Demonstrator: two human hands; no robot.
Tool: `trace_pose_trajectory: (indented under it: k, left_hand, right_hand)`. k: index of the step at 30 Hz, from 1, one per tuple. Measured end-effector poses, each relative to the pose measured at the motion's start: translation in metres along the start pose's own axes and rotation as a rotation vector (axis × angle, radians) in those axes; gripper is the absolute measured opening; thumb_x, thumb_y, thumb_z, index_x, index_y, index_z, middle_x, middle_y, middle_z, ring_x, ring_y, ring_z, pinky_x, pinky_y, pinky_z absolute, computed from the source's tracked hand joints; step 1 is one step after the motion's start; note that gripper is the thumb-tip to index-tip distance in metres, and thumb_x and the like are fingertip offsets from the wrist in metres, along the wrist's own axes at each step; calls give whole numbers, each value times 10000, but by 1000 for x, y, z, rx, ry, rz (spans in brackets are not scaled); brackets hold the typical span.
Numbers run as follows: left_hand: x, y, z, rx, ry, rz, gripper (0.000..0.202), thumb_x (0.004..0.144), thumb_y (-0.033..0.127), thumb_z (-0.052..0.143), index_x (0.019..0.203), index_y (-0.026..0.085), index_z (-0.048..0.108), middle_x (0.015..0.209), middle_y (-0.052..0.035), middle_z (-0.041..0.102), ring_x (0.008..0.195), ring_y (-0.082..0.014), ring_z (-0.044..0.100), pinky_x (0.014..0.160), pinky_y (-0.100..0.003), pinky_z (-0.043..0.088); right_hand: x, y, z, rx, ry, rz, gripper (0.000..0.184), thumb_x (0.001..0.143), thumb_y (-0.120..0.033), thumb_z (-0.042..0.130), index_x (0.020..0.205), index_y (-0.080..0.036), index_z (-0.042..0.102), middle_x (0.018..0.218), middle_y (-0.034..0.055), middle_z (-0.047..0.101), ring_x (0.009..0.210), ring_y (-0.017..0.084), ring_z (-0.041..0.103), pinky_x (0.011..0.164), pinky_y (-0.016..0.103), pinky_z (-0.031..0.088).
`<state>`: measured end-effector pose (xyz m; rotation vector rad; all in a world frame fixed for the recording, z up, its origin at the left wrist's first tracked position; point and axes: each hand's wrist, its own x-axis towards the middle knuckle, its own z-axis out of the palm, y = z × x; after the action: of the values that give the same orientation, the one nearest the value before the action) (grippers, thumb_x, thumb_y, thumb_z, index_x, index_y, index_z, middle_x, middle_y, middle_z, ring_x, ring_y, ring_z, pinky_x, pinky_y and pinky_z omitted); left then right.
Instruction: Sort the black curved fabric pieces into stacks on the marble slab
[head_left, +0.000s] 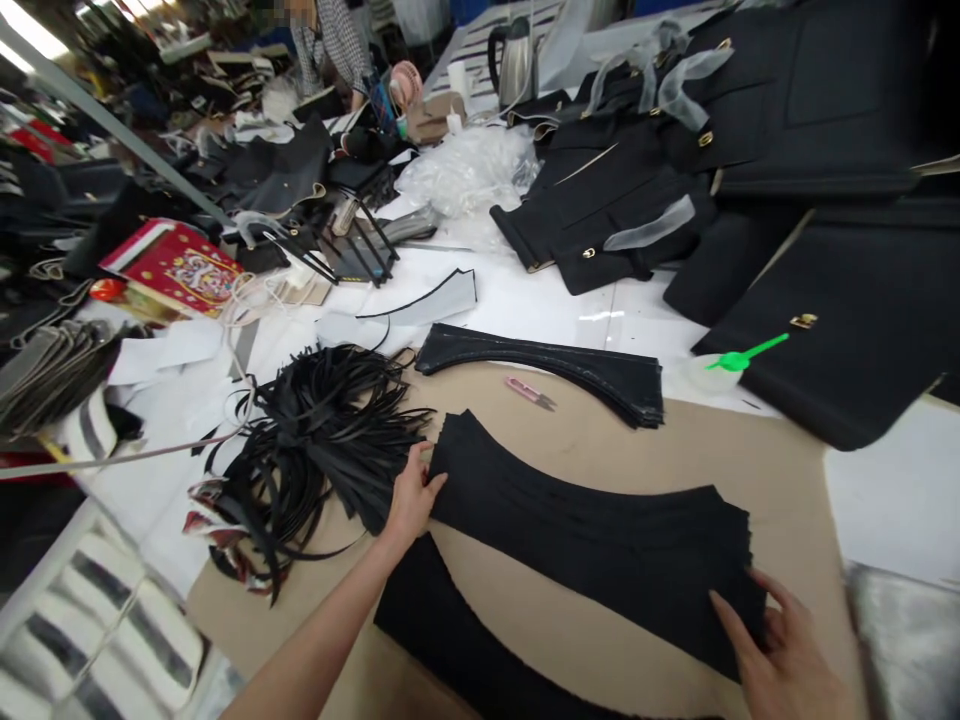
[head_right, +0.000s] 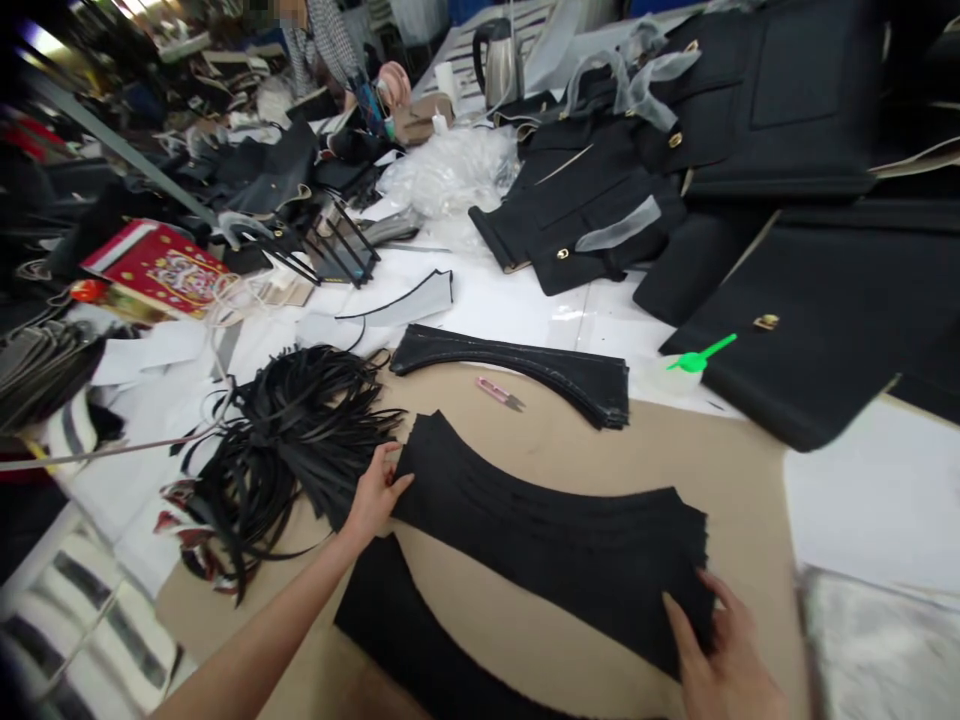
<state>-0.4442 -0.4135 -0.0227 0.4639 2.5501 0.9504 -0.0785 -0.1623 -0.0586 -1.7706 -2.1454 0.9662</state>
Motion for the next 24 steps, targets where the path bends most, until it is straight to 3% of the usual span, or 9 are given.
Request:
trace_pose_trajectory:
  k: [4,7,11,17,21,24]
  left_hand:
    - [0,-2,1,26,-27,31,379,790,291,555,1163,230,538,631,71,374,584,-134,432,604,-246,340]
    - [0,-11,3,92,-49,52,311,813,346,543,1091,222,606,665,43,451,623,-152,478,639,-257,372]
    - [3,-21,9,246,-58,117,358,851,408,509,1144,227,604,819,-14,575,694,-185,540,704,-292,427]
    - [-18,4,20,514,191,448,317,893,364,496,1111,195,654,1205,-140,498,1073,-304,510,946,-443,412]
    - [-46,16,44,454,31,678,299,906,306,515,1180,234,612,1199,-124,518,1065,-269,526,925,-414,456]
    - [-63,18,63,453,-68,760,314,904,297,532,1204,224,593,1186,-128,525,1079,-271,525,892,-420,485]
  right_hand:
    - [-1,-2,-1,-100,-83,65,566,718,-727,458,1041,-285,601,639,6,547,568,254,567,569,378,414]
    - [-6,-11,-2,-72,-86,34,515,770,-679,432,1008,-259,610,606,-5,542,549,230,537,580,364,413]
    - [-10,-20,-3,21,-62,-48,432,857,-571,419,1014,-213,602,903,57,661,714,227,584,713,369,443]
    - [-10,-16,-5,80,-47,-76,381,911,-496,426,1078,-191,584,1050,85,659,874,243,613,810,375,450]
    - [-10,-12,-3,98,-30,-98,377,919,-478,423,1097,-188,582,1096,94,655,970,250,612,873,379,446]
    - [-8,-9,-2,87,-18,-104,365,915,-473,428,1081,-192,590,1081,92,661,952,247,620,880,384,447]
